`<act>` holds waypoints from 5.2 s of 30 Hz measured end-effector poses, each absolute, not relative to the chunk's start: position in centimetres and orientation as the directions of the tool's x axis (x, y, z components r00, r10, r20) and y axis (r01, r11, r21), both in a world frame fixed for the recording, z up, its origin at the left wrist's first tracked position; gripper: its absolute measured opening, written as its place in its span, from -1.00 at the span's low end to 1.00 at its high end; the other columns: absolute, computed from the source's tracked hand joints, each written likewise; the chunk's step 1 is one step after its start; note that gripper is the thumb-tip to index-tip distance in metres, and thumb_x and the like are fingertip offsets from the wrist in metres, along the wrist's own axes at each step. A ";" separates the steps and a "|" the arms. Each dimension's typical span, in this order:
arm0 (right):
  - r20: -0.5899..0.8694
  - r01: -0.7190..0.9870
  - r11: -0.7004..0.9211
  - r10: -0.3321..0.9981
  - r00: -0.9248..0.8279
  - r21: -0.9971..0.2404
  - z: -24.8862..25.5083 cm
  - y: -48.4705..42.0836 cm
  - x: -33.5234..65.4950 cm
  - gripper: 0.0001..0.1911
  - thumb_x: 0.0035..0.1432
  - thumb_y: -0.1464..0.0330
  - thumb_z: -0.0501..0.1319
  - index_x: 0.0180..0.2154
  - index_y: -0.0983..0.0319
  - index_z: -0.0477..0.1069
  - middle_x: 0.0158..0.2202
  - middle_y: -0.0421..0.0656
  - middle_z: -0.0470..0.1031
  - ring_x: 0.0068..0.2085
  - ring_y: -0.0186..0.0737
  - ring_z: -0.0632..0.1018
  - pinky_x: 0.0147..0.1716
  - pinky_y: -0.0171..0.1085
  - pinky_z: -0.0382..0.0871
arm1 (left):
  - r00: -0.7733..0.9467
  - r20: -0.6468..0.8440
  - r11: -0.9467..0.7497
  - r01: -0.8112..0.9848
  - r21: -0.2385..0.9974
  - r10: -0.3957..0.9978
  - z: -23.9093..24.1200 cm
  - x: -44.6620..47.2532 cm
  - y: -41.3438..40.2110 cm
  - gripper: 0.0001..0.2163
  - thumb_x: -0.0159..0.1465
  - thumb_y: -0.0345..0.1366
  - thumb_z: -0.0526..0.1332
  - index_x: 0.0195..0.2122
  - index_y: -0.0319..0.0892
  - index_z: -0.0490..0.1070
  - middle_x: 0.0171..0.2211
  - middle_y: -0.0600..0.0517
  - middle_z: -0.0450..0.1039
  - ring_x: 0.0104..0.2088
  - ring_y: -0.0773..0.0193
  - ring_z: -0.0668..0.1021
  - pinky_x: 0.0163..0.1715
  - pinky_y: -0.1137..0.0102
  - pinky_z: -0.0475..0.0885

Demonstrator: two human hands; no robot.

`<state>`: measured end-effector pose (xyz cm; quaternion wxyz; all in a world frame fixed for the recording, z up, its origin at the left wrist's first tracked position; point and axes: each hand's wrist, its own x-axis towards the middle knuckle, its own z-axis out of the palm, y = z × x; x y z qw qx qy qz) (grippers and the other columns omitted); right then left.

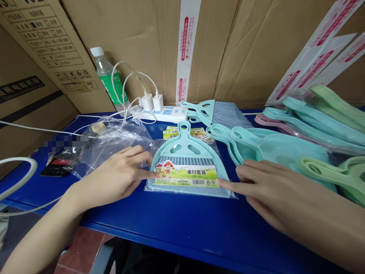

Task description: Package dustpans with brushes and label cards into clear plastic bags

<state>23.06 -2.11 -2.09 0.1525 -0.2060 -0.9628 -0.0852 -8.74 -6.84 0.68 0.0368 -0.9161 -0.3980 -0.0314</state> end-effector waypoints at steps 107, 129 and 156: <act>0.409 0.401 0.888 0.288 -0.866 0.224 -4.4 -3.2 19.4 -0.71 0.33 0.43 0.08 -0.04 0.26 0.54 -0.40 -0.16 0.54 -0.33 -0.21 0.48 -0.30 -0.19 0.22 | 0.761 0.187 -0.734 0.649 -0.201 0.621 -2.4 -5.2 -7.5 -0.65 0.48 -0.25 -0.06 0.07 -0.27 0.44 -0.24 -0.09 0.58 -0.24 0.17 0.57 -0.25 0.30 0.46; 0.428 0.414 0.893 0.309 -0.849 0.177 -3.4 -2.6 20.6 -0.65 0.34 0.46 0.03 -0.28 0.18 0.59 -0.48 -0.17 0.54 -0.37 -0.20 0.43 -0.32 -0.20 0.20 | 0.728 0.147 -0.721 0.685 -0.105 0.670 -0.4 -6.7 -7.4 -0.68 0.46 -0.32 -0.04 -0.05 -0.20 0.53 -0.37 -0.01 0.52 -0.38 0.23 0.52 -0.33 0.31 0.45; 0.289 0.458 0.889 0.435 -0.853 0.015 -2.2 -2.2 22.5 -0.72 0.25 0.48 0.16 -0.40 0.10 0.58 -0.52 -0.22 0.52 -0.47 -0.19 0.53 -0.38 -0.19 0.35 | 0.696 0.079 -0.700 0.711 0.070 0.714 0.7 -8.2 -6.9 -0.69 0.42 -0.33 0.03 -0.39 -0.17 0.51 -0.53 0.05 0.41 -0.48 0.29 0.45 -0.50 0.38 0.29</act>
